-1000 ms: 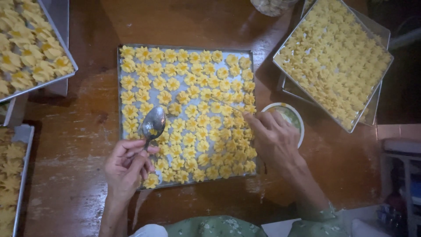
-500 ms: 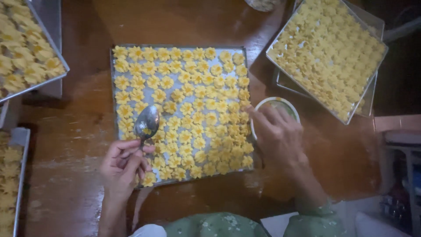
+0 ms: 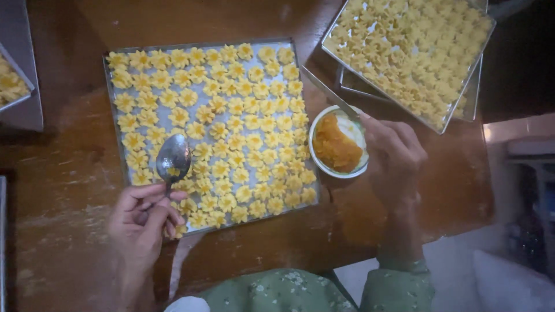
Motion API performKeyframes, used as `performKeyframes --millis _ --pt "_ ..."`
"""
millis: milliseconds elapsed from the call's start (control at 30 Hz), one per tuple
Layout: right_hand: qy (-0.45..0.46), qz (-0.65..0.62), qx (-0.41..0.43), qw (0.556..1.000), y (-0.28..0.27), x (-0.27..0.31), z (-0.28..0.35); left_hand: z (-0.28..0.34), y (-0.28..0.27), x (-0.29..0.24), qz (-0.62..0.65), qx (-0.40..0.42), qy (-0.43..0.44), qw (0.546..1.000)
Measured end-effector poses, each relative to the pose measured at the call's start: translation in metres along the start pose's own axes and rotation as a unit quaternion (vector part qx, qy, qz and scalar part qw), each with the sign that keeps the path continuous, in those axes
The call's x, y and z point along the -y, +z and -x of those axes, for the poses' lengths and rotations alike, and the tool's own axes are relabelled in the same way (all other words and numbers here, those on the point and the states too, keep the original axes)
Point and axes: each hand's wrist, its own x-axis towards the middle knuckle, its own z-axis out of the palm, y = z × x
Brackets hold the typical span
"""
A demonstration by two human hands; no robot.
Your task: Applying a small amount of topping to individual star-shaped pastries on a baking tray using a spoon and a small knife.
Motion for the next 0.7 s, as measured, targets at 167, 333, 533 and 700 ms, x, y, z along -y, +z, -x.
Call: performKeyframes --millis 167,333,533,700 --pt "0.051 -0.034 -0.001 0.998 0.009 -0.013 0.014 0.001 0.006 0.021 0.014 0.004 0.023 1.0" --pt "0.025 -0.057 0.001 0.998 0.007 -0.022 0.02 0.001 0.028 0.009 -0.056 0.039 0.025 0.997" --pt "-0.068 -0.16 -0.024 0.985 0.008 0.007 0.018 -0.011 0.059 0.027 0.042 0.059 0.068 0.995" --pt "-0.108 -0.106 0.042 0.988 -0.001 0.012 0.018 -0.012 0.066 0.032 0.1 0.061 0.057 0.991"
